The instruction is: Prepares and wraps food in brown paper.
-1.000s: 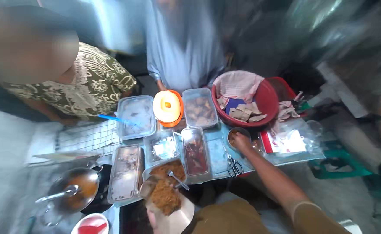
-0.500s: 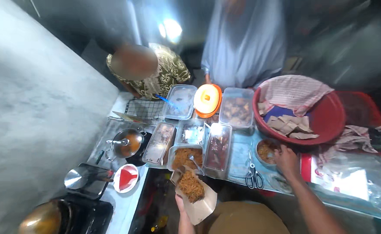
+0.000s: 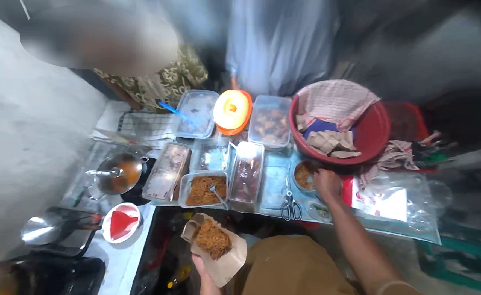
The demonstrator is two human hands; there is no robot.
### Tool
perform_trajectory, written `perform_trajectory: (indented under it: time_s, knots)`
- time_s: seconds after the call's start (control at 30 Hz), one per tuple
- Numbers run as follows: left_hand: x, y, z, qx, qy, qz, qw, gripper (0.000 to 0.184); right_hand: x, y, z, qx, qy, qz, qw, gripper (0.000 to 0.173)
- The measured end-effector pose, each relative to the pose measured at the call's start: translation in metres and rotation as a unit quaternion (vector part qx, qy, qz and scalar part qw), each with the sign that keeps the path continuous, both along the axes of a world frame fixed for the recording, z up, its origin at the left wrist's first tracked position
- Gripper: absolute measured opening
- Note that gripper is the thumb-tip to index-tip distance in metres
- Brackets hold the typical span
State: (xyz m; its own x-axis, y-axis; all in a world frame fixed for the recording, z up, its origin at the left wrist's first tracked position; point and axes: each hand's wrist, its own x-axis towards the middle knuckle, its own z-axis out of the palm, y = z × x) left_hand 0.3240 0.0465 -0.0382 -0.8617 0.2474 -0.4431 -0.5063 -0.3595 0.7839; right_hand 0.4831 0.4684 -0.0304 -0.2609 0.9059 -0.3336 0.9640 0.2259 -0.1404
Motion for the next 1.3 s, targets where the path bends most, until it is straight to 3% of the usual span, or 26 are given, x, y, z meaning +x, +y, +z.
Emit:
perform_trajectory:
  time_s: [0.13,0.33,0.43,0.63,0.9,1.1,1.3]
  knots:
    - [-0.006,0.015,-0.01,0.078,0.017,-0.052,0.996,0.066,0.001,0.011,-0.012,-0.05,0.037,-0.017,0.998,0.032]
    - [0.005,0.092,0.055,-0.029,0.025,-0.052,0.998,0.05,0.012,0.013,-0.007,-0.045,0.105,-0.075,0.991,0.03]
    - [0.01,0.129,0.068,-0.043,0.051,-0.088,0.994,0.045,0.022,0.011,-0.006,-0.042,0.123,-0.093,0.987,0.031]
    - [0.021,0.198,0.055,-0.055,-0.025,-0.163,0.985,0.043,0.043,0.002,-0.016,-0.012,0.195,-0.075,0.978,0.024]
    - [0.034,0.256,0.036,0.09,-0.153,-0.194,0.965,0.051,0.053,-0.007,-0.006,-0.008,0.244,-0.089,0.966,0.02]
    - [0.037,0.27,0.029,0.133,-0.204,-0.196,0.95,0.052,0.056,-0.027,0.043,-0.03,0.362,-0.057,0.93,0.017]
    - [0.04,0.276,0.02,0.105,-0.199,-0.224,0.948,0.055,0.037,-0.06,0.08,0.018,0.41,0.083,0.908,0.017]
